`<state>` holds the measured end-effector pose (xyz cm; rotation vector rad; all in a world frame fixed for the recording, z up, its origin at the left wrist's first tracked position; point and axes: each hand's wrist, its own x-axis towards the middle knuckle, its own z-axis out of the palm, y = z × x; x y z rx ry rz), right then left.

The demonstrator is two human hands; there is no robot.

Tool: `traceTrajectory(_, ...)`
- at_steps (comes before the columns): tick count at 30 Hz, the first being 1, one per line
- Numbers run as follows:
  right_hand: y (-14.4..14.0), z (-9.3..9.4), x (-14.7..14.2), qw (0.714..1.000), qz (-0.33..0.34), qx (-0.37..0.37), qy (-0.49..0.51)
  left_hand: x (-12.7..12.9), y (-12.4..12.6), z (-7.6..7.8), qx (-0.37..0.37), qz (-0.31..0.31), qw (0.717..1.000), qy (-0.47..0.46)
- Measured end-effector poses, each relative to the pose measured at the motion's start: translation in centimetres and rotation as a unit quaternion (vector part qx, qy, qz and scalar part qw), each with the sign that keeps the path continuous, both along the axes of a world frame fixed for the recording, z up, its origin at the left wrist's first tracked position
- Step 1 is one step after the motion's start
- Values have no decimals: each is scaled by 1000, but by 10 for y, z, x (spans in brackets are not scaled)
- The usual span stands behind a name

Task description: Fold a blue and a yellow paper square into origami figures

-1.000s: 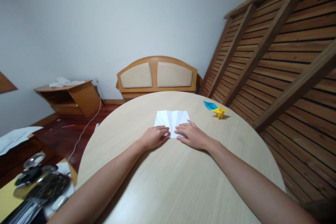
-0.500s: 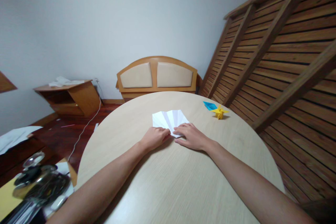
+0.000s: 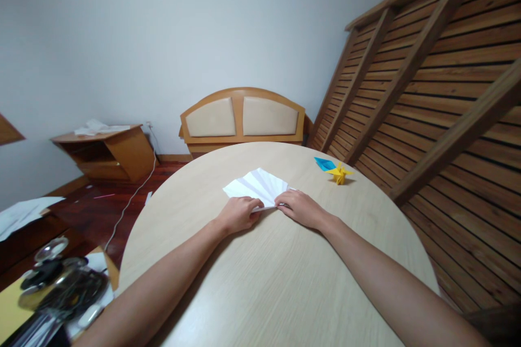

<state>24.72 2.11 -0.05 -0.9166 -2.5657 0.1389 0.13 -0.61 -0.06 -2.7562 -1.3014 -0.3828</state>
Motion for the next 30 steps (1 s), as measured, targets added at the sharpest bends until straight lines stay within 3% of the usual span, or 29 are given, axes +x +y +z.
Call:
traceTrajectory(10, -7, -5, -8, 998, 52, -38, 25, 7, -1, -1, 16, -6, 1000, -13)
traceTrajectory(17, -3, -4, -3, 997, 9, -61, 43, 2, 0, 0, 6, 45, 998, -51)
traceTrajectory(23, -1, -6, -3, 998, -19, -31, 50, 2, 3, -2, 5, 18, 996, -87)
traceTrajectory(30, -2, -8, -3, 997, -64, -23, 38, 3, 5, -8, 6, 52, 993, -104)
